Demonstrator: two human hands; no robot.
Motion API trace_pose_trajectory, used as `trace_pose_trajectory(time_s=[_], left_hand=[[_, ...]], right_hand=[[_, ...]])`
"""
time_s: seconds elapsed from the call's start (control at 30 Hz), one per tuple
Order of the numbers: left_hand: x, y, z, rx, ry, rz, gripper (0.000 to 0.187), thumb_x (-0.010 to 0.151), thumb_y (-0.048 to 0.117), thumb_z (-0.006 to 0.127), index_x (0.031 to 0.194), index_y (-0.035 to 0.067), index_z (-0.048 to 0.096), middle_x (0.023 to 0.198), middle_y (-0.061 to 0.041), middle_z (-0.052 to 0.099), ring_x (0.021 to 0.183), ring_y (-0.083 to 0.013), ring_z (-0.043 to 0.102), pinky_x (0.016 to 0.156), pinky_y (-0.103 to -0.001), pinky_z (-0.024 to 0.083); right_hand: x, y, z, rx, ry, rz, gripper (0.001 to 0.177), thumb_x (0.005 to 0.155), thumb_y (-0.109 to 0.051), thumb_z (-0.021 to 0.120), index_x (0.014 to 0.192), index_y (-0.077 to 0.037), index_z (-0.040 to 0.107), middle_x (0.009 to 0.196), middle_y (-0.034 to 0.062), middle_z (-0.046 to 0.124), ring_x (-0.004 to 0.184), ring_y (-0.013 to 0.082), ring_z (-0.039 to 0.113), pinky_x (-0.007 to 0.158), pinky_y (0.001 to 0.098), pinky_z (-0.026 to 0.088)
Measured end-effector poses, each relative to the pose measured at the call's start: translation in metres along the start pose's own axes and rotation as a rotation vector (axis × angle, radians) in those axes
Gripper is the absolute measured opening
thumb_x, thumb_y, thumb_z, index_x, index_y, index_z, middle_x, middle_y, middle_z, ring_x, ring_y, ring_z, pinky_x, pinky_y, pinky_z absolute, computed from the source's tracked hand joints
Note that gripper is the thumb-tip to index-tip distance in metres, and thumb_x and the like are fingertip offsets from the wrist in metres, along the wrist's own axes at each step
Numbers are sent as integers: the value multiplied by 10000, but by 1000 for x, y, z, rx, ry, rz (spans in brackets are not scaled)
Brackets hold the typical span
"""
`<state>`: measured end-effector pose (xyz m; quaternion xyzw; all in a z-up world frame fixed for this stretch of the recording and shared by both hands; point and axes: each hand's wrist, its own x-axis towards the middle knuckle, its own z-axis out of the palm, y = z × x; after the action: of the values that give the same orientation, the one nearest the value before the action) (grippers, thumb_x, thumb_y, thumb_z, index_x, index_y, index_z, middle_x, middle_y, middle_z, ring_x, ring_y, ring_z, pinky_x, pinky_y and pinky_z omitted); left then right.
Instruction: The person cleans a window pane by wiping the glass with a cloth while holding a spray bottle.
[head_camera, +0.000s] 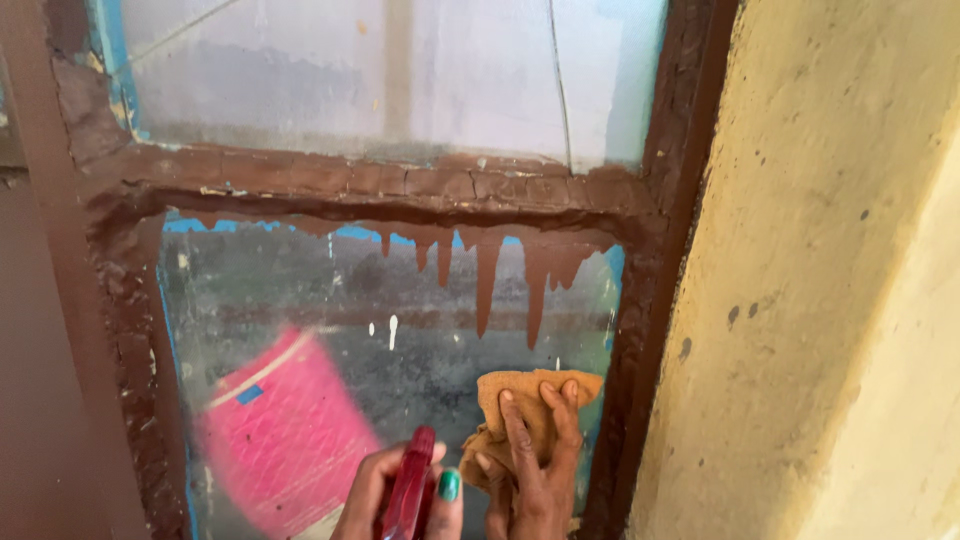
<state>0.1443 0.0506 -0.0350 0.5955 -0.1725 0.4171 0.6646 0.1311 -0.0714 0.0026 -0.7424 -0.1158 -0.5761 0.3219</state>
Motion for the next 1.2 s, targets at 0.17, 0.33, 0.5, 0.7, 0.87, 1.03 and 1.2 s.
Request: trace_pose_trajectory(time_s=[0.17, 0.33, 0.5, 0.7, 0.87, 1.03, 1.2], left_hand=[[-3, -46, 11, 22, 30, 4, 335, 760, 201, 822, 1006, 28, 673, 671, -47, 682, 571, -94, 628, 585, -265, 537], [-11, -76, 20, 51, -40, 51, 305, 774, 164, 835, 1004, 40, 678, 660, -42, 700, 577, -96, 653, 606, -254, 549], [2, -89, 50, -107, -162, 44, 335, 837, 221, 802, 1080, 53, 643, 715, -56, 703, 609, -128, 695, 602, -288, 588], [-10, 50, 60, 95, -145, 126, 298, 880, 346, 754, 1071, 120, 723, 828, -28, 771, 768, -138, 755, 716, -284, 640], [-9, 89, 61, 155, -151, -51, 347, 899, 440, 763, 1107, 163, 738, 845, 25, 771, 783, -85, 751, 740, -279, 586], [-7, 85, 46, 150, -73, -213, 361, 842, 401, 794, 1083, 135, 747, 843, -16, 758, 708, -131, 786, 697, -303, 614], [-2, 87, 34, 178, -17, 59, 321, 827, 352, 772, 1029, 111, 709, 867, -10, 822, 805, -139, 771, 752, -293, 632]], right_hand=[[80, -8, -26, -15, -51, -107, 695, 775, 57, 679, 1425, -167, 574, 1565, 180, 384, 1476, 395, 356, 1192, 516, 337], [131, -23, -44, -121, -36, -209, 671, 752, -24, 725, 1395, -118, 559, 1562, 142, 403, 1482, 416, 318, 1194, 550, 306], [81, -2, -25, -234, -49, -138, 637, 737, 6, 696, 1349, -154, 618, 1530, 172, 420, 1437, 447, 324, 1151, 561, 288], [59, 20, -18, -160, -33, -230, 616, 708, -75, 703, 1315, -155, 637, 1483, 178, 460, 1409, 449, 375, 1144, 528, 330], [110, 2, -48, -89, -94, -218, 594, 712, -44, 728, 1294, -141, 651, 1495, 134, 479, 1442, 413, 376, 1164, 493, 342], [66, 3, -36, -98, -100, -163, 599, 712, 33, 673, 1285, -139, 672, 1473, 144, 491, 1425, 407, 400, 1163, 491, 358], [41, -4, -19, -81, -30, -103, 459, 709, 3, 743, 1144, -134, 692, 1412, 135, 536, 1404, 423, 411, 1143, 513, 346]])
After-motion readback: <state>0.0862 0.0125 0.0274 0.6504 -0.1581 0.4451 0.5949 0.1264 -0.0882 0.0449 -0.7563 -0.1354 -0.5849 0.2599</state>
